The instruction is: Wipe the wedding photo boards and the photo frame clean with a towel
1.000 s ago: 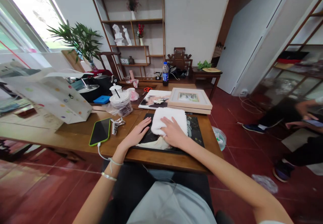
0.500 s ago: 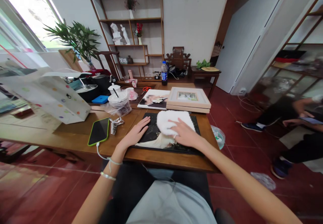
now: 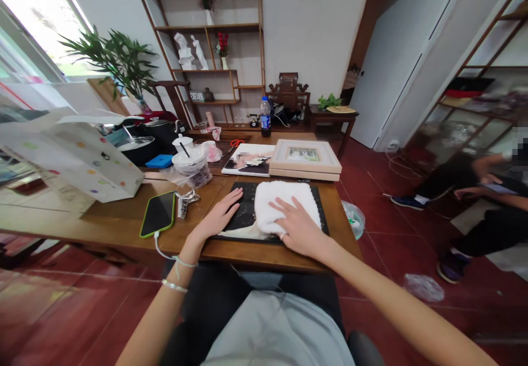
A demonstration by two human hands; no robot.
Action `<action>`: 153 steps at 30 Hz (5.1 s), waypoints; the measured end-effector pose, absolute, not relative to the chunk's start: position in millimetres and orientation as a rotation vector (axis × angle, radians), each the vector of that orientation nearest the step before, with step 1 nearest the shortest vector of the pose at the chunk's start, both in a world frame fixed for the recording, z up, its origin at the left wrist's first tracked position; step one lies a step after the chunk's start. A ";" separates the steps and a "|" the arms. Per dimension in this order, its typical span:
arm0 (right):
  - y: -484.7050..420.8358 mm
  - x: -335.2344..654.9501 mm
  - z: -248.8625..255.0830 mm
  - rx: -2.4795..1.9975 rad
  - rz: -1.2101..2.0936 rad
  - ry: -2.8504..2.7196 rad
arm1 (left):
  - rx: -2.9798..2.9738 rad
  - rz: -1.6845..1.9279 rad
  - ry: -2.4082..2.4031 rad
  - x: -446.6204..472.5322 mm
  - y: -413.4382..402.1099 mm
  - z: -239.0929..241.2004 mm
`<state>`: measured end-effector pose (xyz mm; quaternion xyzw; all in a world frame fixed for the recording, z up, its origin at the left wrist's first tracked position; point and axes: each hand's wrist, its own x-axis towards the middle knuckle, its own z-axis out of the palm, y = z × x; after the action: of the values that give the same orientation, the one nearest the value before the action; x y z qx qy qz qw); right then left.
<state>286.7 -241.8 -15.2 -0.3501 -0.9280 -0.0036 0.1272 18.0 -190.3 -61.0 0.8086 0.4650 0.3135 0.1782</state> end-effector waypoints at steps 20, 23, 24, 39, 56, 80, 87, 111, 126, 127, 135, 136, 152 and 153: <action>-175.8 337.4 -17.1 -1.226 0.029 -2.574 | 2.300 0.886 1.295 16.0 -187.1 -63.9; -168.7 339.5 -19.9 -1.243 -0.092 -2.546 | 2.290 0.886 1.301 16.3 -187.1 -63.7; -169.9 338.9 -20.3 -1.233 -0.125 -2.546 | 2.289 0.885 1.302 16.4 -187.1 -63.7; -292.6 293.9 7.2 -0.831 0.252 -2.809 | 2.303 0.880 1.302 16.6 -186.0 -65.6; -164.8 349.7 -15.3 -1.478 0.342 -2.432 | 2.268 0.848 1.319 17.2 -187.7 -61.6; -297.7 323.2 10.5 -1.079 0.474 -2.722 | 2.290 0.886 1.291 17.7 -187.8 -62.8; -207.1 336.4 -8.1 -1.242 0.092 -2.591 | 2.297 0.877 1.275 16.4 -187.3 -61.9; -273.0 290.3 -6.9 -0.851 0.113 -2.786 | 2.282 0.860 1.295 17.1 -189.7 -59.7; -181.4 335.3 -20.8 -1.272 -0.180 -2.513 | 2.249 0.871 1.278 16.0 -187.7 -63.3; -187.7 330.5 -20.6 -1.267 -0.186 -2.526 | 2.249 0.870 1.279 16.1 -187.6 -63.3; -272.2 274.1 -9.1 -0.959 0.017 -2.790 | 2.270 0.857 1.292 15.7 -187.6 -62.6; -279.8 269.4 -7.4 -0.907 0.047 -2.828 | 2.271 0.852 1.291 15.5 -187.8 -62.2; -166.7 299.7 -7.5 -1.163 -0.074 -2.674 | 2.274 0.847 1.295 15.8 -187.9 -62.2; -164.4 299.3 -8.3 -1.187 -0.082 -2.662 | 2.271 0.850 1.293 15.5 -187.7 -62.4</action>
<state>299.3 -164.4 -8.3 -0.4045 -0.9071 -0.0278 0.1128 15.5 -187.7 -62.4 0.8105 0.4613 0.3033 0.1957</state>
